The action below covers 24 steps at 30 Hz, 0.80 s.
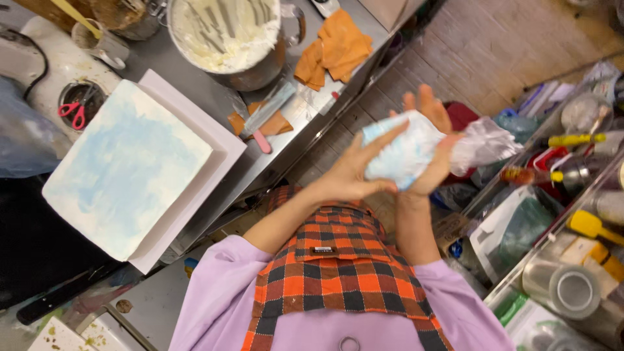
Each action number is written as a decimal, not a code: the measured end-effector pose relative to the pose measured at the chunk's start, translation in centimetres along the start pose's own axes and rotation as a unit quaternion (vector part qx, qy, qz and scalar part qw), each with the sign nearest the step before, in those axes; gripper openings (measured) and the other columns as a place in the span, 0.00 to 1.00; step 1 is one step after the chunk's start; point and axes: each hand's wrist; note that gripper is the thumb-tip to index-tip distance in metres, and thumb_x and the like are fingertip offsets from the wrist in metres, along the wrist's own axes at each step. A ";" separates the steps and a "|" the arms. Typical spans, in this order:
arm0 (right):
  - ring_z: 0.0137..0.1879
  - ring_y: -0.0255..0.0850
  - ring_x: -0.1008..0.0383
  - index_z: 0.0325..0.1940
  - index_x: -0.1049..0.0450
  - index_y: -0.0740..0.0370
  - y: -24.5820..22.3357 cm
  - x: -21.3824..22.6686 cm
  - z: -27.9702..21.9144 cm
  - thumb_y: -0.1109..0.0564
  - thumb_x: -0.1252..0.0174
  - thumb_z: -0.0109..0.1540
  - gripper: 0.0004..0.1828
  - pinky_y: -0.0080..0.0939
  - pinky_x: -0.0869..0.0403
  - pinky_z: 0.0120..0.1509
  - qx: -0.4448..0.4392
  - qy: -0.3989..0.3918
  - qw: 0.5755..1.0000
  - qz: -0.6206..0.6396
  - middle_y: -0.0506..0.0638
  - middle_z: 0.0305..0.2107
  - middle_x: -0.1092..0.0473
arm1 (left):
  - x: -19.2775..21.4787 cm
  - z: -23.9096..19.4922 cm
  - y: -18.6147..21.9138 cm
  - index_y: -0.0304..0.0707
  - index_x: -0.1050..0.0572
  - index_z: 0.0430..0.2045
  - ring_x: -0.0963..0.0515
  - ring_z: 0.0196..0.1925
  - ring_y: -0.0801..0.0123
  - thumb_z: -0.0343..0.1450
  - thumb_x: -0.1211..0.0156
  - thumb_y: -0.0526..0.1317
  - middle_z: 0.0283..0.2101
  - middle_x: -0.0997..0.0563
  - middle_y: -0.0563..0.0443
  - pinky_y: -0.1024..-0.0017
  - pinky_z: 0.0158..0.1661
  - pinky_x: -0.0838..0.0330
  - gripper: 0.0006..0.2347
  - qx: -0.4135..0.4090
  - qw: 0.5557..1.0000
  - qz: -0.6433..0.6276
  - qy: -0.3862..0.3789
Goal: The person fills a disposable piping bag with light blue frosting, twists the top to secure the contents, and then uses scissors to cut the tip of the bag. The person is wearing a purple shirt and a plaid apron in a kitchen setting.
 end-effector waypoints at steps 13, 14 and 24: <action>0.25 0.32 0.42 0.33 0.42 0.55 2.0 2.1 -0.2 0.35 0.70 0.79 0.30 0.36 0.37 0.43 0.168 0.016 0.970 -0.172 0.43 0.17 0.41 | 0.0 -2.8 -2.1 0.39 0.53 0.76 0.33 0.73 0.55 0.50 0.15 0.46 0.76 0.42 0.35 0.61 0.69 0.36 0.59 0.015 0.980 -0.104 0.169; 0.29 0.33 0.41 0.37 0.38 0.57 3.1 1.3 -1.0 0.36 0.69 0.78 0.29 0.36 0.34 0.43 0.176 0.039 0.961 -0.210 0.44 0.21 0.39 | 0.0 -2.9 -1.8 0.39 0.52 0.76 0.31 0.72 0.56 0.51 0.15 0.47 0.73 0.37 0.36 0.61 0.69 0.35 0.58 0.037 0.980 -0.121 0.155; 0.87 0.48 0.55 0.83 0.52 0.60 1.9 2.8 3.9 0.30 0.64 0.73 0.43 0.60 0.56 0.90 0.111 -0.019 0.949 -0.295 0.54 0.80 0.55 | -1.6 -3.5 -1.2 0.48 0.40 0.73 0.36 0.74 0.48 0.60 0.20 0.48 0.73 0.31 0.40 0.62 0.65 0.30 0.44 0.038 0.995 0.011 0.092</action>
Point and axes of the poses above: each hand's wrist, its own z-axis towards the middle knuckle, its own x-axis out of the back of the hand, y = z × x
